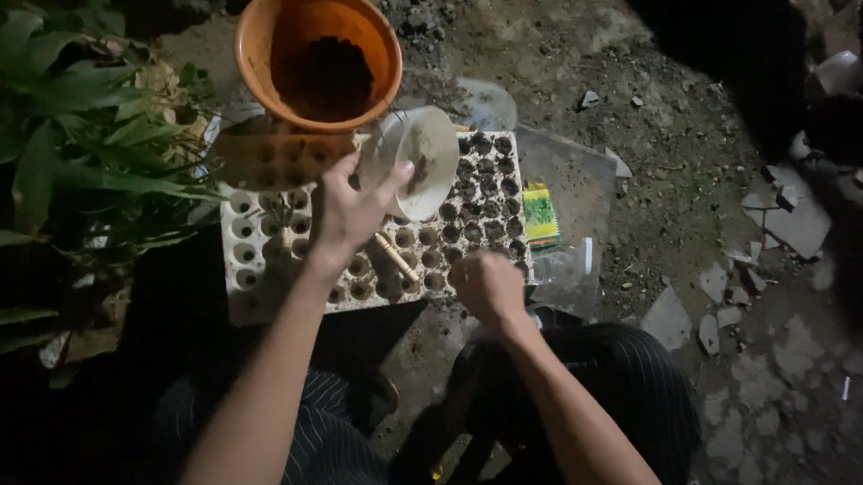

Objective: The person scoops soil from an orange bucket into the cells of a white seedling tray using a small trowel. They then use a wooden stick to make holes in the soil and place seeds into the cells. Finally, they cover the seeds with more soil and pat the surface down.

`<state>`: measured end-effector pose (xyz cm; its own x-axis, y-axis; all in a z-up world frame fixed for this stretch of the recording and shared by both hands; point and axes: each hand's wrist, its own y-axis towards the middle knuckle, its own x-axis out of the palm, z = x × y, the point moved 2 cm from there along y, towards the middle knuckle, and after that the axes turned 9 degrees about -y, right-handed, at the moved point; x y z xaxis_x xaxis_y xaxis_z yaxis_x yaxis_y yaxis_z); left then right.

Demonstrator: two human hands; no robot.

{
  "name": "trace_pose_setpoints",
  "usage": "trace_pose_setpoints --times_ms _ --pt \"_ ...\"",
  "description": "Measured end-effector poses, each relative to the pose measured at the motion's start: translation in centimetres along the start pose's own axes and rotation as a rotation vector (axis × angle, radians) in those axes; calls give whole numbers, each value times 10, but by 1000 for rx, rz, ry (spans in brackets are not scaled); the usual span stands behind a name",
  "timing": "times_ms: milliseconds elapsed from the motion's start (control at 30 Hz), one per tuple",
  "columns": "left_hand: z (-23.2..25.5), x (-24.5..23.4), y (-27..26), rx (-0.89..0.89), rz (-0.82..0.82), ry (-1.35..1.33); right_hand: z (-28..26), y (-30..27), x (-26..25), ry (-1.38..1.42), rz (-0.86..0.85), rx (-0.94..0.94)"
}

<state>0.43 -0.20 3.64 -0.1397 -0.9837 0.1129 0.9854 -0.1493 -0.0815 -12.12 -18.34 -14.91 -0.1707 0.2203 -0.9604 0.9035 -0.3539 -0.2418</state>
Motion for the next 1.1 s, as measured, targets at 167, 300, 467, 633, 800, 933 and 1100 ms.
trace_pose_setpoints --times_ms 167,300,467,633,800,933,1100 --pt "-21 7 -5 46 -145 135 -25 -8 -121 164 336 -119" --pt "-5 18 -11 -175 -221 101 -33 33 -127 72 381 -314" --pt "-7 28 -8 -215 -108 102 -23 73 -87 -142 315 -344" --pt "-26 27 3 -187 -143 269 -17 101 -38 -308 274 -310" --pt "-3 35 -3 -386 -217 278 -5 111 -6 -424 220 -383" --pt "-6 36 1 -341 -199 251 3 115 -13 -434 261 -333" --pt "-19 35 1 -384 -234 229 0 107 -18 -352 270 -322"
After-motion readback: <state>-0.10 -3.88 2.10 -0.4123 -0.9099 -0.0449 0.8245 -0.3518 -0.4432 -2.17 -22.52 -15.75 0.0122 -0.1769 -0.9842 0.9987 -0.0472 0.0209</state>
